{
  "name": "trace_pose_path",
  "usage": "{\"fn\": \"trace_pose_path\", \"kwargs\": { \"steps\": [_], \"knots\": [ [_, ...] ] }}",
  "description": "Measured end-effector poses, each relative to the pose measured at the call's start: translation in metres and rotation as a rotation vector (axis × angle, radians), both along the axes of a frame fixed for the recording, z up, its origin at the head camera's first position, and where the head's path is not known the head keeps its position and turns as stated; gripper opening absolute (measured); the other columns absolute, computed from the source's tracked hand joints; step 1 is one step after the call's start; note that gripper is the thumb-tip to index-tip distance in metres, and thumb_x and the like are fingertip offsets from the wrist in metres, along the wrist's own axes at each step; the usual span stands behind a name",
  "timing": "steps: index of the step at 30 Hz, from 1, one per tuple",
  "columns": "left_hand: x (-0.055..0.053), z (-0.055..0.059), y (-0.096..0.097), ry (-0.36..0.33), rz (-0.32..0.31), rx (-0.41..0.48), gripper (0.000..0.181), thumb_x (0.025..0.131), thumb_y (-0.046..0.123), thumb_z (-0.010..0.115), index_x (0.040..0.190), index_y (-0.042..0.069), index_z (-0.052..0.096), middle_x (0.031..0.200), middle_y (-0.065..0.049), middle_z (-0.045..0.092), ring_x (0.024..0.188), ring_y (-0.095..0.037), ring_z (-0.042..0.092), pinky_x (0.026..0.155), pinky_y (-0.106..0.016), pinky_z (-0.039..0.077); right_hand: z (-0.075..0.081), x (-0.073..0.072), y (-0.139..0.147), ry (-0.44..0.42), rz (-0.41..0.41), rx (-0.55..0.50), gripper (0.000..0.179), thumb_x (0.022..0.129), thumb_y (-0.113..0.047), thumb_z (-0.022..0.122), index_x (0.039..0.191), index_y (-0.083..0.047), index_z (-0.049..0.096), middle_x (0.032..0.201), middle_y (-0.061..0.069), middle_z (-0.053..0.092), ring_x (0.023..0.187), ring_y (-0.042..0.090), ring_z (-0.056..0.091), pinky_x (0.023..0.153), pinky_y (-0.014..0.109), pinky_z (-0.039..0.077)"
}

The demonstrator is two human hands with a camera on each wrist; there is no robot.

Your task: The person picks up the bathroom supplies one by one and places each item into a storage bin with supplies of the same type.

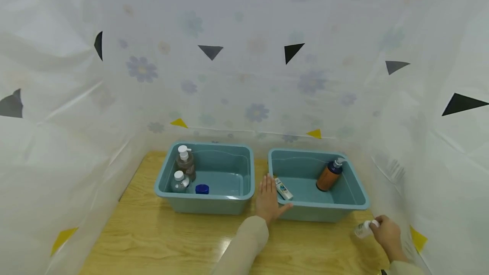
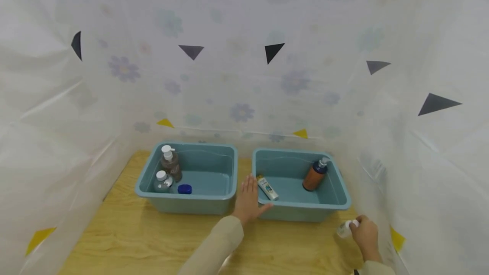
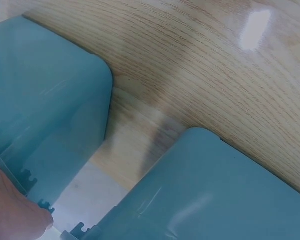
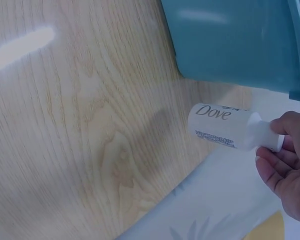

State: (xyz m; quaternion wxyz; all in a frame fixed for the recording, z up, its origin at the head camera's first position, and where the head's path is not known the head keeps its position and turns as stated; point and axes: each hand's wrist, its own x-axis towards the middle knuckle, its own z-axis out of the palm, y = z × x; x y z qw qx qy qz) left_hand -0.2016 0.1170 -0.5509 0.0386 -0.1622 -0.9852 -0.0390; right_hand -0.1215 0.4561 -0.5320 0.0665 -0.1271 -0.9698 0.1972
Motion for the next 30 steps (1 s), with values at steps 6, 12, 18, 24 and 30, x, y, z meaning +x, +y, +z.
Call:
{"fn": "trace_pose_path", "kwargs": {
  "steps": [6,12,18,24,30],
  "knots": [
    [0.001,0.004,-0.003,-0.016,0.002,-0.006,0.102,0.079,0.080,0.031,0.147,0.005,0.023,0.155,-0.014,0.019,0.144,-0.026,0.017,0.115,-0.036,0.023,0.007,-0.001,0.006,-0.021,0.007,0.001,0.030,0.079,-0.006,0.057,0.089,0.022,0.054,0.078,0.031,0.061,0.067,0.036,0.059,0.061,0.045,0.047],
    [0.004,0.007,-0.003,-0.011,-0.005,0.018,0.101,0.079,0.078,0.034,0.147,0.004,0.023,0.154,-0.014,0.020,0.143,-0.026,0.019,0.115,-0.036,0.024,0.019,0.000,0.010,-0.010,0.009,0.019,0.033,0.080,-0.008,0.057,0.091,0.023,0.054,0.082,0.033,0.061,0.069,0.038,0.060,0.063,0.046,0.048],
    [0.003,0.007,-0.003,-0.007,-0.005,0.025,0.100,0.080,0.078,0.034,0.147,0.004,0.023,0.154,-0.014,0.020,0.143,-0.026,0.020,0.115,-0.036,0.023,0.032,-0.003,0.013,-0.020,0.032,0.009,0.035,0.081,-0.007,0.057,0.093,0.025,0.052,0.082,0.036,0.059,0.070,0.041,0.059,0.065,0.051,0.047],
    [0.004,0.012,-0.004,-0.021,-0.004,0.045,0.099,0.080,0.076,0.038,0.146,0.003,0.024,0.154,-0.014,0.020,0.143,-0.026,0.020,0.115,-0.036,0.023,0.038,-0.006,0.010,0.024,0.029,0.021,0.033,0.082,-0.005,0.056,0.094,0.025,0.052,0.081,0.035,0.059,0.068,0.039,0.058,0.064,0.049,0.047],
    [0.006,0.014,-0.004,-0.038,-0.006,0.051,0.098,0.081,0.074,0.040,0.146,0.003,0.024,0.154,-0.014,0.021,0.143,-0.026,0.019,0.115,-0.036,0.022,0.046,-0.009,0.008,0.126,0.044,0.051,0.030,0.080,-0.003,0.058,0.088,0.025,0.054,0.074,0.033,0.059,0.062,0.036,0.056,0.055,0.045,0.045]
  ]
}}
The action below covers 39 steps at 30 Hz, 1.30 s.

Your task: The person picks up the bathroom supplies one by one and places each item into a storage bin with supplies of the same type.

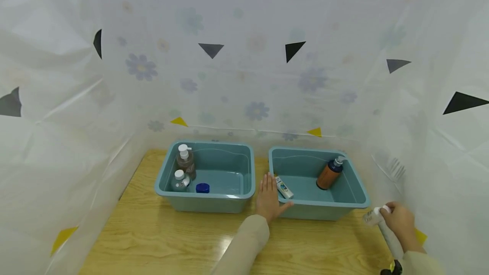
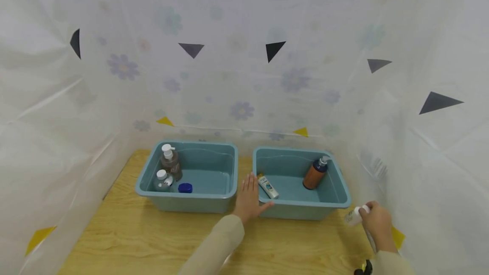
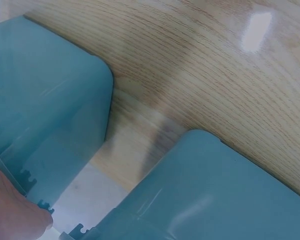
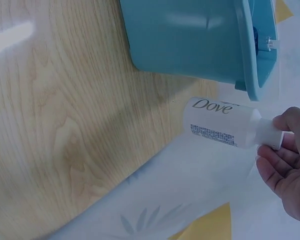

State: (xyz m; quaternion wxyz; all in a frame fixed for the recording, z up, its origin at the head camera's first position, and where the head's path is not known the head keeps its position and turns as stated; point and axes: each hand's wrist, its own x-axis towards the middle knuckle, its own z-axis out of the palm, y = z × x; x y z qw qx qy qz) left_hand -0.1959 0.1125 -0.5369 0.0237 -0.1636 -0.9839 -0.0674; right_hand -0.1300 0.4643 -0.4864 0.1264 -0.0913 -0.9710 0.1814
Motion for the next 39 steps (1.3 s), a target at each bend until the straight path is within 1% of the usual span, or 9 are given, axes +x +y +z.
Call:
{"fn": "trace_pose_path", "kwargs": {
  "steps": [3,6,13,19,21,27,30,33,39],
  "knots": [
    [0.000,0.000,0.000,0.004,0.002,-0.011,0.099,0.080,0.075,0.038,0.146,0.004,0.024,0.154,-0.014,0.021,0.143,-0.026,0.020,0.115,-0.035,0.023,0.004,-0.001,0.002,0.046,0.010,0.021,0.027,0.078,-0.003,0.058,0.085,0.024,0.055,0.069,0.031,0.059,0.058,0.034,0.055,0.051,0.040,0.042],
    [-0.001,-0.002,0.001,0.007,0.005,-0.020,0.100,0.080,0.077,0.036,0.146,0.003,0.024,0.154,-0.014,0.021,0.143,-0.026,0.020,0.115,-0.035,0.023,0.008,-0.002,0.005,0.065,0.013,0.040,0.027,0.078,-0.003,0.058,0.083,0.023,0.056,0.067,0.029,0.059,0.056,0.033,0.054,0.050,0.040,0.042],
    [-0.002,-0.006,0.003,0.014,0.006,-0.022,0.101,0.080,0.078,0.034,0.146,0.003,0.023,0.154,-0.014,0.020,0.143,-0.026,0.020,0.115,-0.035,0.023,0.020,-0.009,0.010,0.108,0.027,0.070,0.027,0.077,-0.003,0.058,0.083,0.023,0.056,0.068,0.031,0.059,0.060,0.040,0.056,0.059,0.053,0.043],
    [-0.002,-0.004,0.001,0.006,0.009,0.002,0.100,0.080,0.075,0.039,0.146,0.002,0.024,0.154,-0.014,0.020,0.143,-0.026,0.019,0.116,-0.035,0.022,0.037,-0.013,0.006,0.134,0.021,0.065,0.027,0.077,-0.003,0.057,0.084,0.023,0.055,0.071,0.034,0.058,0.063,0.046,0.055,0.062,0.057,0.042],
    [-0.002,-0.003,0.001,0.006,0.007,0.015,0.099,0.080,0.074,0.041,0.146,0.002,0.025,0.154,-0.015,0.021,0.143,-0.026,0.019,0.115,-0.036,0.022,0.043,-0.015,0.004,0.154,0.018,0.068,0.027,0.076,-0.003,0.057,0.084,0.023,0.055,0.070,0.034,0.058,0.062,0.046,0.055,0.062,0.057,0.041],
    [-0.001,0.001,0.000,0.006,0.004,-0.021,0.100,0.080,0.076,0.035,0.146,0.002,0.025,0.154,-0.014,0.021,0.143,-0.026,0.021,0.115,-0.035,0.024,0.057,-0.021,0.000,0.221,0.029,0.087,0.024,0.074,-0.002,0.057,0.080,0.021,0.055,0.066,0.032,0.057,0.058,0.043,0.053,0.058,0.053,0.040],
    [-0.001,0.002,0.000,0.007,0.003,-0.003,0.099,0.081,0.075,0.038,0.145,0.001,0.026,0.153,-0.015,0.022,0.142,-0.027,0.022,0.115,-0.035,0.024,0.064,-0.025,-0.002,0.238,0.029,0.088,0.022,0.074,-0.002,0.057,0.078,0.020,0.056,0.064,0.030,0.057,0.056,0.040,0.052,0.056,0.051,0.039],
    [0.000,0.002,0.000,0.013,0.003,0.005,0.099,0.080,0.074,0.040,0.145,0.001,0.027,0.153,-0.015,0.023,0.142,-0.027,0.022,0.115,-0.036,0.024,0.070,-0.028,-0.005,0.240,0.024,0.088,0.021,0.074,-0.002,0.058,0.077,0.018,0.057,0.063,0.028,0.057,0.055,0.037,0.051,0.054,0.046,0.038],
    [0.000,0.002,0.000,0.014,0.001,0.001,0.099,0.080,0.075,0.039,0.145,0.002,0.026,0.153,-0.015,0.023,0.143,-0.026,0.021,0.115,-0.036,0.024,0.082,-0.032,-0.008,0.240,0.028,0.078,0.020,0.075,-0.002,0.057,0.078,0.018,0.056,0.062,0.026,0.056,0.053,0.031,0.049,0.050,0.037,0.035]
  ]
}}
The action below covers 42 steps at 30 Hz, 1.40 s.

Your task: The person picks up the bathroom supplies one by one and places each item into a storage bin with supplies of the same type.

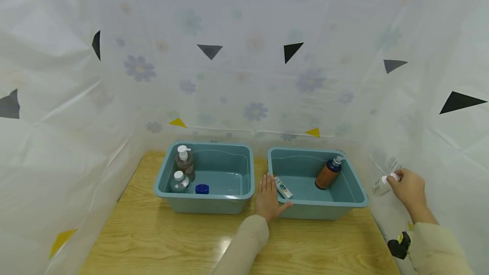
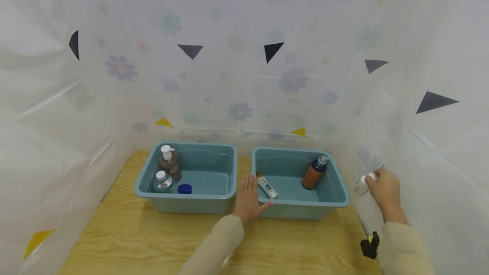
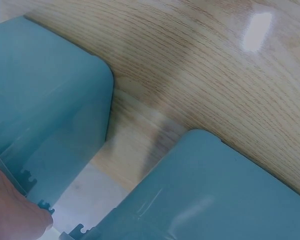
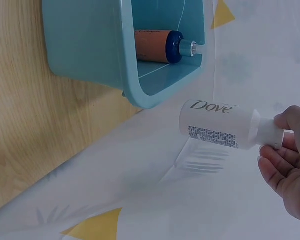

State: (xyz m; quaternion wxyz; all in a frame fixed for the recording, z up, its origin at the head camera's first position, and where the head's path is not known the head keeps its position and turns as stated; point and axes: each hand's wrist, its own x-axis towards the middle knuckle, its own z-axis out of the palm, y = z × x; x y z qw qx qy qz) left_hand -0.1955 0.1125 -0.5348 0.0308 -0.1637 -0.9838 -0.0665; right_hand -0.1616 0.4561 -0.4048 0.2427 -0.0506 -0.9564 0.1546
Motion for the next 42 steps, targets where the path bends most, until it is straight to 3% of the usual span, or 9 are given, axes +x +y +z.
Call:
{"fn": "trace_pose_path", "kwargs": {
  "steps": [5,13,22,28,35,42],
  "knots": [
    [0.000,0.000,0.001,-0.015,0.002,0.012,0.099,0.081,0.075,0.039,0.147,0.003,0.023,0.154,-0.014,0.020,0.143,-0.026,0.019,0.116,-0.036,0.021,0.007,-0.001,-0.002,-0.015,-0.004,-0.013,0.021,0.077,-0.003,0.057,0.078,0.018,0.056,0.063,0.026,0.056,0.053,0.027,0.049,0.048,0.031,0.034],
    [-0.001,0.000,0.001,-0.027,-0.007,0.032,0.099,0.081,0.073,0.041,0.147,0.001,0.021,0.154,-0.015,0.019,0.143,-0.028,0.019,0.116,-0.037,0.022,0.011,-0.005,-0.006,-0.036,0.008,-0.018,0.024,0.078,-0.003,0.059,0.083,0.020,0.057,0.070,0.032,0.058,0.058,0.036,0.053,0.048,0.032,0.037],
    [-0.003,-0.006,0.002,-0.014,0.007,0.019,0.101,0.080,0.076,0.037,0.147,0.002,0.022,0.155,-0.015,0.019,0.143,-0.027,0.019,0.116,-0.036,0.021,0.009,-0.015,-0.015,-0.100,0.040,-0.031,0.025,0.080,-0.003,0.059,0.087,0.021,0.056,0.074,0.033,0.058,0.062,0.036,0.055,0.047,0.028,0.038],
    [-0.003,-0.006,0.002,-0.040,0.011,0.015,0.101,0.080,0.076,0.037,0.147,0.003,0.020,0.155,-0.014,0.017,0.144,-0.027,0.016,0.116,-0.036,0.020,0.003,-0.016,-0.023,-0.147,0.085,-0.042,0.025,0.082,-0.003,0.060,0.089,0.021,0.055,0.076,0.034,0.059,0.064,0.038,0.056,0.047,0.029,0.040],
    [-0.003,-0.005,0.002,-0.033,0.013,-0.004,0.101,0.080,0.077,0.036,0.147,0.003,0.021,0.155,-0.014,0.018,0.144,-0.026,0.017,0.116,-0.036,0.021,-0.013,-0.014,-0.026,-0.175,0.156,-0.037,0.018,0.080,-0.001,0.062,0.082,0.017,0.058,0.070,0.026,0.060,0.062,0.029,0.055,0.048,0.028,0.039],
    [-0.002,-0.003,0.003,-0.048,0.011,0.006,0.100,0.081,0.075,0.038,0.147,0.003,0.021,0.155,-0.014,0.016,0.144,-0.026,0.015,0.116,-0.037,0.020,-0.029,-0.012,-0.020,-0.235,0.165,-0.026,0.017,0.079,-0.002,0.062,0.081,0.014,0.058,0.071,0.023,0.060,0.063,0.028,0.055,0.051,0.030,0.040]
  ]
}}
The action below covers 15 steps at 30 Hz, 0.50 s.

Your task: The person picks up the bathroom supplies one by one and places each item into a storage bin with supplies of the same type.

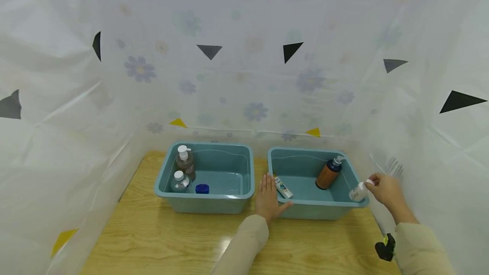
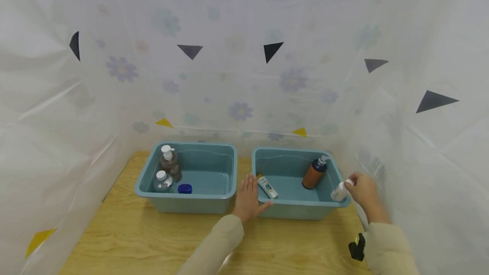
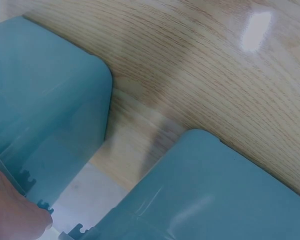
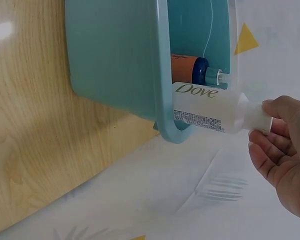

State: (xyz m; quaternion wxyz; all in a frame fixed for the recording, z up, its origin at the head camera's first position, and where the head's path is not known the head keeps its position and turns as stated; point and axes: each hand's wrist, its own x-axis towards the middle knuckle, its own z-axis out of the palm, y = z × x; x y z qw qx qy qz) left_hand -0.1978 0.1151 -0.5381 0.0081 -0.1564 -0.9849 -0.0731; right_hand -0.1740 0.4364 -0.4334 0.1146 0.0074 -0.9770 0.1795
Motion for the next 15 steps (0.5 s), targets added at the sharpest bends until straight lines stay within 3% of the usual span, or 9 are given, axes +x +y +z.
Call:
{"fn": "trace_pose_path", "kwargs": {
  "steps": [6,15],
  "knots": [
    [-0.002,0.001,0.000,-0.005,0.004,0.010,0.100,0.081,0.075,0.038,0.147,0.003,0.020,0.155,-0.014,0.015,0.144,-0.026,0.014,0.116,-0.037,0.020,-0.010,0.001,0.002,-0.045,-0.026,0.006,0.019,0.079,-0.003,0.062,0.084,0.014,0.057,0.073,0.024,0.060,0.066,0.030,0.055,0.053,0.034,0.043],
    [-0.001,0.002,0.000,-0.012,-0.002,-0.008,0.100,0.080,0.075,0.038,0.148,0.004,0.019,0.155,-0.014,0.017,0.144,-0.027,0.016,0.116,-0.036,0.020,-0.024,0.006,-0.001,-0.020,-0.036,0.001,0.017,0.077,-0.001,0.063,0.083,0.014,0.058,0.069,0.020,0.059,0.063,0.026,0.054,0.054,0.033,0.041]
  ]
}}
